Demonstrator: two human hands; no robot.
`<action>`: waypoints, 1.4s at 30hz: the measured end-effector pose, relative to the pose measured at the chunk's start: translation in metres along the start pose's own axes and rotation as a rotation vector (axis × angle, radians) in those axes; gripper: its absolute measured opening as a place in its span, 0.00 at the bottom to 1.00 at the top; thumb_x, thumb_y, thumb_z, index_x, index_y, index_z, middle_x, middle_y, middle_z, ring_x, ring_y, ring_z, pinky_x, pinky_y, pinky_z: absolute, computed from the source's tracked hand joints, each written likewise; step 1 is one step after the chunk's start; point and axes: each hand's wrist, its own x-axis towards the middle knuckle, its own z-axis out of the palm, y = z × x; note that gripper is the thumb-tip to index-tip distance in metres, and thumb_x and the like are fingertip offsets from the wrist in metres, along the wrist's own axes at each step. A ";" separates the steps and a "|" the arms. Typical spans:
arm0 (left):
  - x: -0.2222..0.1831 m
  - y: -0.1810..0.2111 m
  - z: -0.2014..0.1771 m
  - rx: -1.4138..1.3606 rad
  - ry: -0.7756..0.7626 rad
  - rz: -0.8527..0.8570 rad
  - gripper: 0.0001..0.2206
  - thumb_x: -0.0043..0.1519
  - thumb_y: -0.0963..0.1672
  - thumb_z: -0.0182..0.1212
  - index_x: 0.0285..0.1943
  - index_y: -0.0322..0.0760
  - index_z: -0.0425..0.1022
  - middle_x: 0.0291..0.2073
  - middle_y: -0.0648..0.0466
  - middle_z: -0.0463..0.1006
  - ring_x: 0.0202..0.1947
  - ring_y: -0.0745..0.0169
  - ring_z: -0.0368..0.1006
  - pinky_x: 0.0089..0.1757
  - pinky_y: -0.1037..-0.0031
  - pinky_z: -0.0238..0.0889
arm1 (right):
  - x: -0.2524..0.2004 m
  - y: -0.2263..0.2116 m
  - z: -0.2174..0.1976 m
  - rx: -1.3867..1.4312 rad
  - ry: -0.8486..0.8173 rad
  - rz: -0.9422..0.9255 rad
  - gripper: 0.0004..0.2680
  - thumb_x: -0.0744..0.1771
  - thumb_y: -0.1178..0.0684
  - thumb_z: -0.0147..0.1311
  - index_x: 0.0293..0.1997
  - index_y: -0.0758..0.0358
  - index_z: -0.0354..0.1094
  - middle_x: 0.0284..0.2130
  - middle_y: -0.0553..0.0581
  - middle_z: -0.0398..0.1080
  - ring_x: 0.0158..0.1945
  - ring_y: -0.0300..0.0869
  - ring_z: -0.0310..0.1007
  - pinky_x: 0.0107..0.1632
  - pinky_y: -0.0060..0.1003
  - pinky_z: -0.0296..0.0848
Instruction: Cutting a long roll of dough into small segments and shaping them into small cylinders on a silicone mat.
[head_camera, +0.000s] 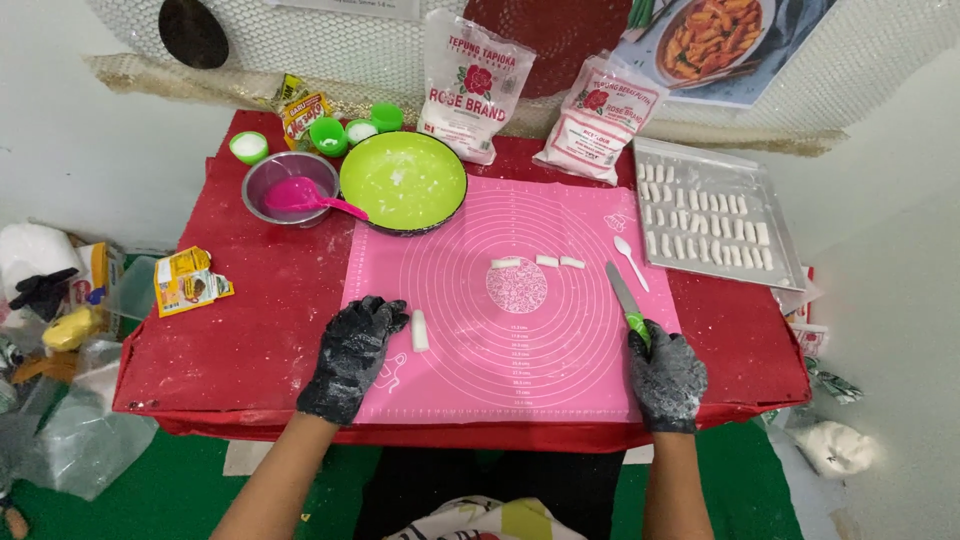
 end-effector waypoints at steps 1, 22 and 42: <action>-0.003 0.000 0.006 -0.001 -0.001 -0.001 0.13 0.68 0.47 0.49 0.58 0.62 0.76 0.40 0.58 0.77 0.41 0.54 0.76 0.40 0.64 0.72 | 0.006 0.002 0.001 -0.002 -0.001 0.000 0.18 0.69 0.30 0.44 0.63 0.36 0.70 0.45 0.59 0.76 0.53 0.57 0.77 0.54 0.54 0.77; -0.011 -0.001 0.018 -0.026 0.135 -0.003 0.14 0.67 0.47 0.54 0.61 0.62 0.74 0.43 0.60 0.77 0.42 0.57 0.75 0.43 0.66 0.73 | 0.066 -0.206 0.005 -0.133 -0.179 -0.943 0.28 0.63 0.57 0.50 0.73 0.40 0.53 0.65 0.55 0.65 0.63 0.60 0.70 0.58 0.60 0.75; -0.004 0.004 0.001 -0.006 -0.033 -0.036 0.16 0.59 0.44 0.58 0.56 0.59 0.77 0.41 0.57 0.77 0.41 0.53 0.77 0.41 0.64 0.75 | 0.063 -0.169 0.014 -0.055 -0.094 -1.103 0.25 0.62 0.58 0.50 0.68 0.40 0.62 0.58 0.55 0.71 0.60 0.56 0.72 0.54 0.54 0.76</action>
